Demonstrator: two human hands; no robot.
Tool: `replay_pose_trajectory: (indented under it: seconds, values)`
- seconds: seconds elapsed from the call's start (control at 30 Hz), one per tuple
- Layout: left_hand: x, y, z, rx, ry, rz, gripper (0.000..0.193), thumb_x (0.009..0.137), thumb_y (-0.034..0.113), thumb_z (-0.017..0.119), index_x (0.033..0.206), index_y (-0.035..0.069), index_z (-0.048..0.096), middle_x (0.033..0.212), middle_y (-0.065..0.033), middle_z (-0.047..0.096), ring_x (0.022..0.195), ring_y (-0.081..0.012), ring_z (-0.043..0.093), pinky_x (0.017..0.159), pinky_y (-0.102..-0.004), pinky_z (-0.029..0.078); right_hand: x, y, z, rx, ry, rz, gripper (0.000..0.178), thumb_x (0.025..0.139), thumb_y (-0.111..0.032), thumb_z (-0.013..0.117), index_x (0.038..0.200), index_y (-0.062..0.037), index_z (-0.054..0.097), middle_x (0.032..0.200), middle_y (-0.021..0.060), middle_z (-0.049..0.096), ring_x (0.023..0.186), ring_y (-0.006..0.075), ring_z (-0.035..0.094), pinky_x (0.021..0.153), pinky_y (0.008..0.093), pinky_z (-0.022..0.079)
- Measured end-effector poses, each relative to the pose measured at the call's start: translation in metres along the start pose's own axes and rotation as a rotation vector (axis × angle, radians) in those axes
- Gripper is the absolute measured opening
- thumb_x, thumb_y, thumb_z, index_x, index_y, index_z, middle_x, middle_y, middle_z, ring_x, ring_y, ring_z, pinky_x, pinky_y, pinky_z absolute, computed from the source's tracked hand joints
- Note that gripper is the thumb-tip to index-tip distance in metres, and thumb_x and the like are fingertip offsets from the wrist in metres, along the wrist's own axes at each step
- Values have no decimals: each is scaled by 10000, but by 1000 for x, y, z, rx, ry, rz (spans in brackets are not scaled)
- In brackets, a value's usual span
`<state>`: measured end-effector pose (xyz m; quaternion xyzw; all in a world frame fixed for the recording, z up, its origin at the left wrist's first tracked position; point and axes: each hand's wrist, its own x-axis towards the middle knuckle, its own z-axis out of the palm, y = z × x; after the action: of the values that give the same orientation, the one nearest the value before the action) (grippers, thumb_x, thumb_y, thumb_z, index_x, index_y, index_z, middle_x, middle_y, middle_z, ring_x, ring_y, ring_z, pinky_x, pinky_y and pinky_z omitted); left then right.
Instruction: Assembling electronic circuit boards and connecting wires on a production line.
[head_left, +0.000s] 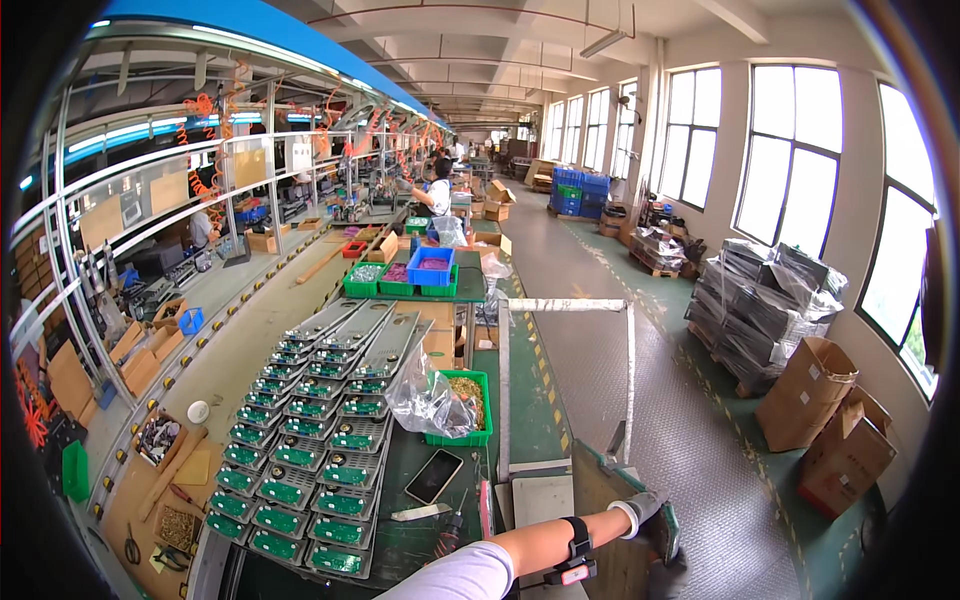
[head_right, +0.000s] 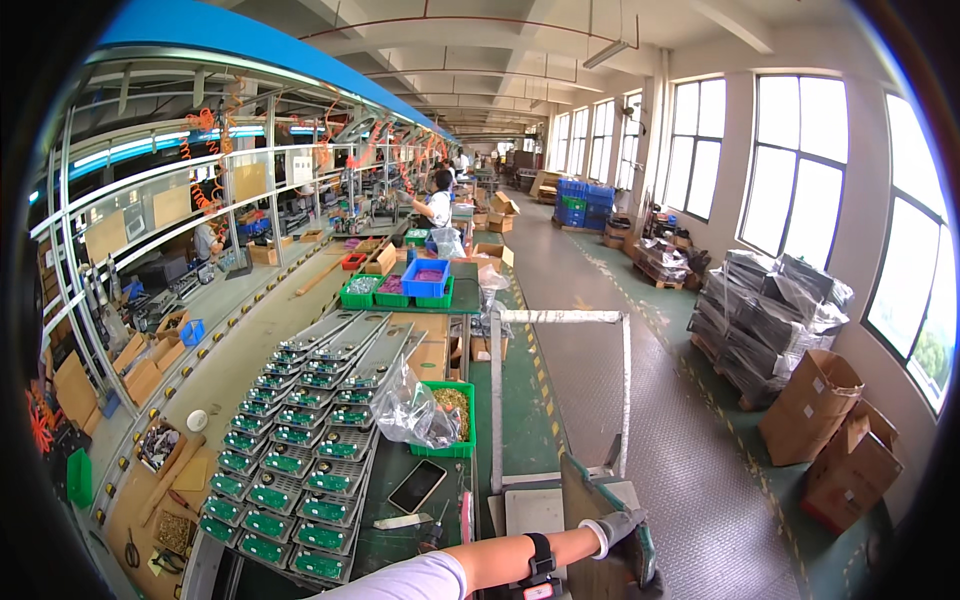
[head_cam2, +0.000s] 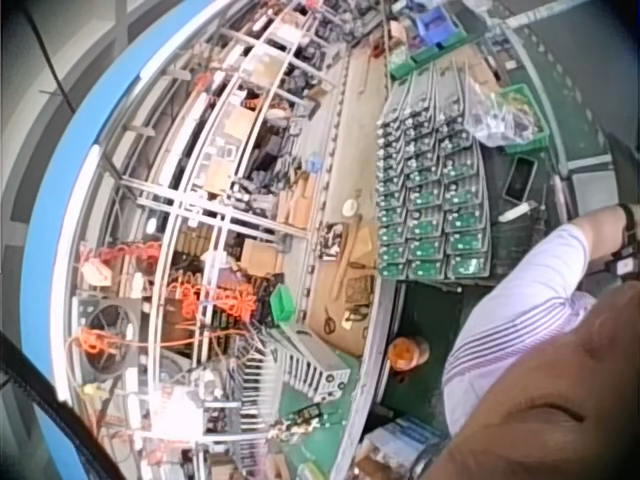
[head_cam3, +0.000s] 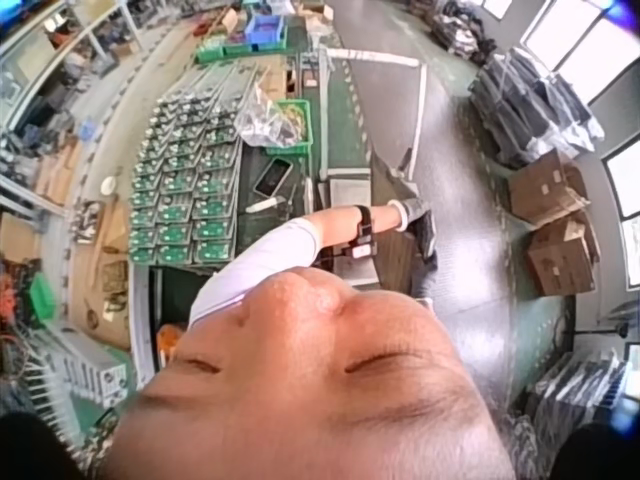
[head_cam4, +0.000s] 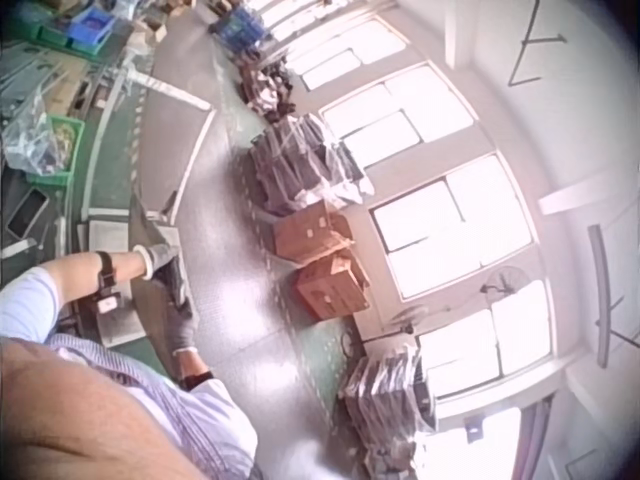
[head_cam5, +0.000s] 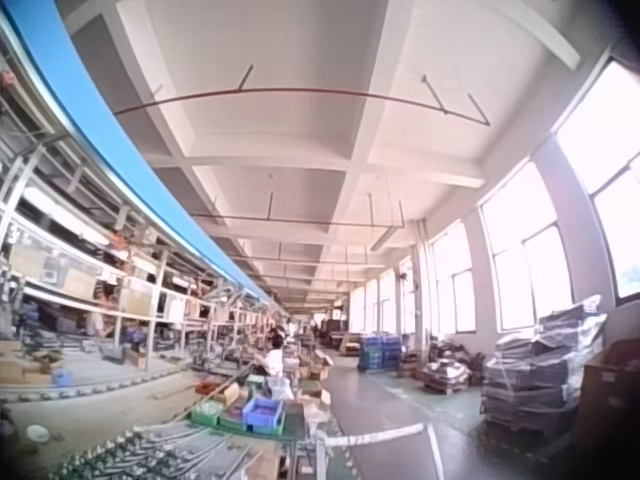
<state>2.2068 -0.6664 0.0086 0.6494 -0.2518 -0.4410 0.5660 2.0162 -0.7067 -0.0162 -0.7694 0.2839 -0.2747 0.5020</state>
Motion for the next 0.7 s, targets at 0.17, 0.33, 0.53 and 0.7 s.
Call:
replay_pose_trajectory:
  seconds: [0.17,0.33,0.53,0.7]
  values:
    - [32,-32,1,-351,-127,-84,384,871,400,376,876,67,568,860,-74,577,807,-190,515,820,-308,363,1,2,-4,-276,-19,42,449,737,-256,613,1097,-2,528,950,121,607,848,207,551,741,325,458]
    - [35,-37,3,-357,-112,-113,378,871,387,380,907,58,562,880,-81,578,837,-196,515,823,-313,368,3,11,-6,-200,-64,10,442,736,-240,613,1093,6,528,963,130,601,850,187,541,736,320,457]
    - [11,-13,6,-271,-60,-99,373,875,379,372,915,53,548,871,-89,583,816,-214,531,813,-321,375,3,8,0,-137,10,-1,357,709,-184,618,1003,9,559,873,97,610,782,165,556,700,306,458]
    - [5,-9,6,-197,-54,-107,397,877,392,365,927,39,542,883,-98,581,841,-208,528,826,-312,373,2,3,4,-136,130,-74,291,663,-120,629,921,9,585,774,70,612,703,141,562,658,287,455]
